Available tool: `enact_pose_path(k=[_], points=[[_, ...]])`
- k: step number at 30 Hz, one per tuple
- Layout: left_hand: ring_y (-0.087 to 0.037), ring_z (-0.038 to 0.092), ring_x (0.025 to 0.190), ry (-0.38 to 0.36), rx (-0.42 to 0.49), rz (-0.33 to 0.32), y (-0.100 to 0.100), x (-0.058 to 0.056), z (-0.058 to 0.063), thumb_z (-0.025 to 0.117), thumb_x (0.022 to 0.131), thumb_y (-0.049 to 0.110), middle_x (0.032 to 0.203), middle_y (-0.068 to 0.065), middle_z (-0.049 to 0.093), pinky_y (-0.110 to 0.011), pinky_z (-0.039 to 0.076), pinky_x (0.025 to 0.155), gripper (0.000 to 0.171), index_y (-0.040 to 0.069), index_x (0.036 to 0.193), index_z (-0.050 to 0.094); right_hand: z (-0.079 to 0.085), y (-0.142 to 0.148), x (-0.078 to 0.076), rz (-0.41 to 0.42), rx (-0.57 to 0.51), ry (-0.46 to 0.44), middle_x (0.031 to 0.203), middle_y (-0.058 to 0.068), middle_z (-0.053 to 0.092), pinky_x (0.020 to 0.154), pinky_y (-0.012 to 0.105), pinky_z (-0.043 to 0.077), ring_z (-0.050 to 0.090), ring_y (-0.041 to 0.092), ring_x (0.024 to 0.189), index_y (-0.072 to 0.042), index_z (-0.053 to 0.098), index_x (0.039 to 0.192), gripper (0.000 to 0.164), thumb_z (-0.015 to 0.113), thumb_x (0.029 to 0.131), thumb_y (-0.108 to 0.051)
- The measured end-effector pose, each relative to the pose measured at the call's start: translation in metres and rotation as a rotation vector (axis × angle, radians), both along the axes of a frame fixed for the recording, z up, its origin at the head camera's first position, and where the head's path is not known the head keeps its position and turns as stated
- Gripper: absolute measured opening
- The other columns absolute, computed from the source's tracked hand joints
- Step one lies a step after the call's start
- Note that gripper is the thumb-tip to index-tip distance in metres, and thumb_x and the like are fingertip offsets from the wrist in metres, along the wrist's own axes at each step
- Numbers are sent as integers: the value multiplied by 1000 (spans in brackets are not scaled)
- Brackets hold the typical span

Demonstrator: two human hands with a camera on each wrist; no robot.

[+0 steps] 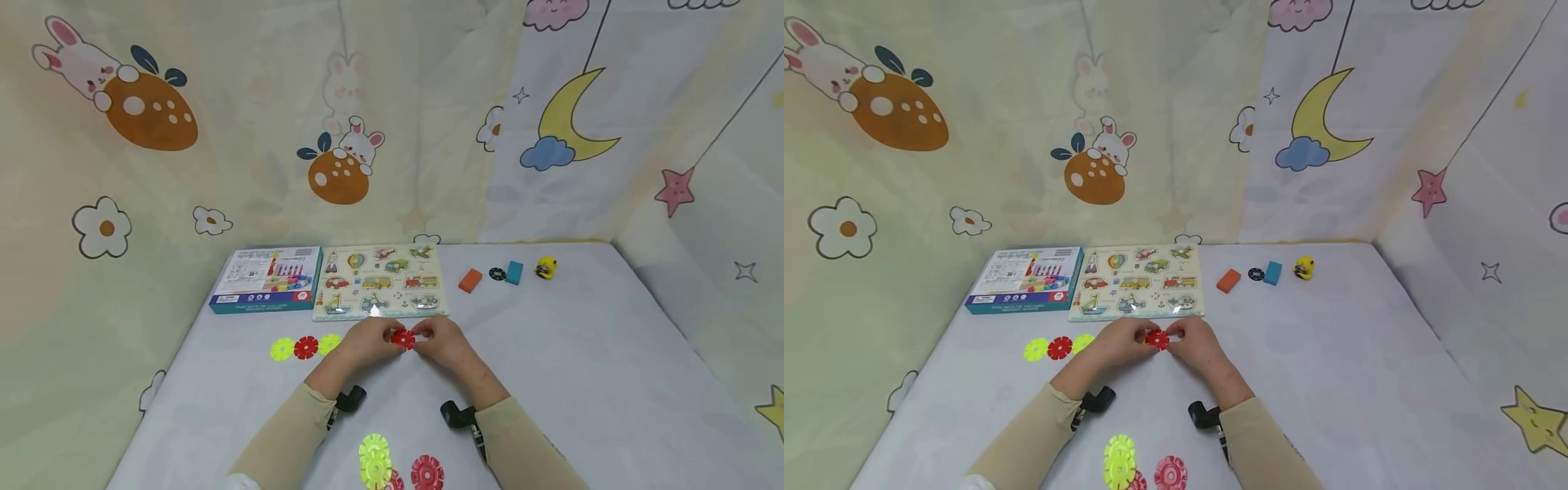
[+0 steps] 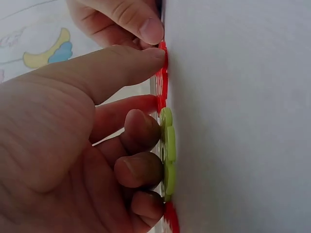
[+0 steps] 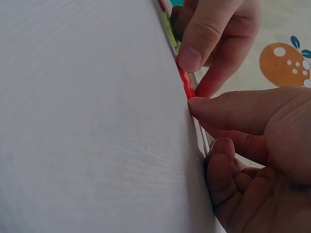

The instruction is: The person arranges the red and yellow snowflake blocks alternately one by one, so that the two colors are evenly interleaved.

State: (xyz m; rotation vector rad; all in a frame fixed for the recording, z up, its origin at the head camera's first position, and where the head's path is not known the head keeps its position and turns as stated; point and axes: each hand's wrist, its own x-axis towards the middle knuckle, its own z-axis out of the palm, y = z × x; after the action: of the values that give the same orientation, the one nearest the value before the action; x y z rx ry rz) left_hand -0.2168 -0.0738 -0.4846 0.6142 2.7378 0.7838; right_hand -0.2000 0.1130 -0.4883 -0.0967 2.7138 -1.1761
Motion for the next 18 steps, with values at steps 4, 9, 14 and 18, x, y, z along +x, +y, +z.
enact_pose_path(k=[4, 9, 14, 18], points=[[-13, 50, 70, 2, 31, -17, -3, -1, -2, 75, 79, 35, 73, 5, 54, -28, 41, 60, 37, 23, 113, 68, 3, -2, 4, 4, -40, -16, 90, 3, 53, 67, 31, 44, 48, 20, 84, -11, 68, 104, 27, 75, 79, -17], [-13, 49, 69, 18, 32, -37, -5, -3, -4, 73, 80, 35, 72, 5, 54, -28, 39, 59, 37, 22, 114, 67, 14, -2, 16, 43, -101, -35, 83, 4, 53, 59, 29, 43, 50, 19, 74, -13, 63, 111, 33, 73, 82, -23], [-13, 49, 69, 10, 34, -19, -6, -2, -2, 73, 80, 37, 71, 4, 53, -28, 38, 59, 38, 23, 115, 67, 30, 4, 41, 159, -106, -35, 80, 2, 53, 57, 28, 43, 50, 18, 71, -16, 62, 112, 33, 72, 83, -29], [-13, 47, 66, 10, 45, -17, -6, -2, -2, 73, 79, 37, 69, 2, 50, -29, 37, 57, 38, 23, 114, 67, 37, 6, 63, 280, -160, -28, 77, 0, 53, 55, 26, 42, 50, 16, 68, -15, 63, 111, 33, 72, 83, -31]])
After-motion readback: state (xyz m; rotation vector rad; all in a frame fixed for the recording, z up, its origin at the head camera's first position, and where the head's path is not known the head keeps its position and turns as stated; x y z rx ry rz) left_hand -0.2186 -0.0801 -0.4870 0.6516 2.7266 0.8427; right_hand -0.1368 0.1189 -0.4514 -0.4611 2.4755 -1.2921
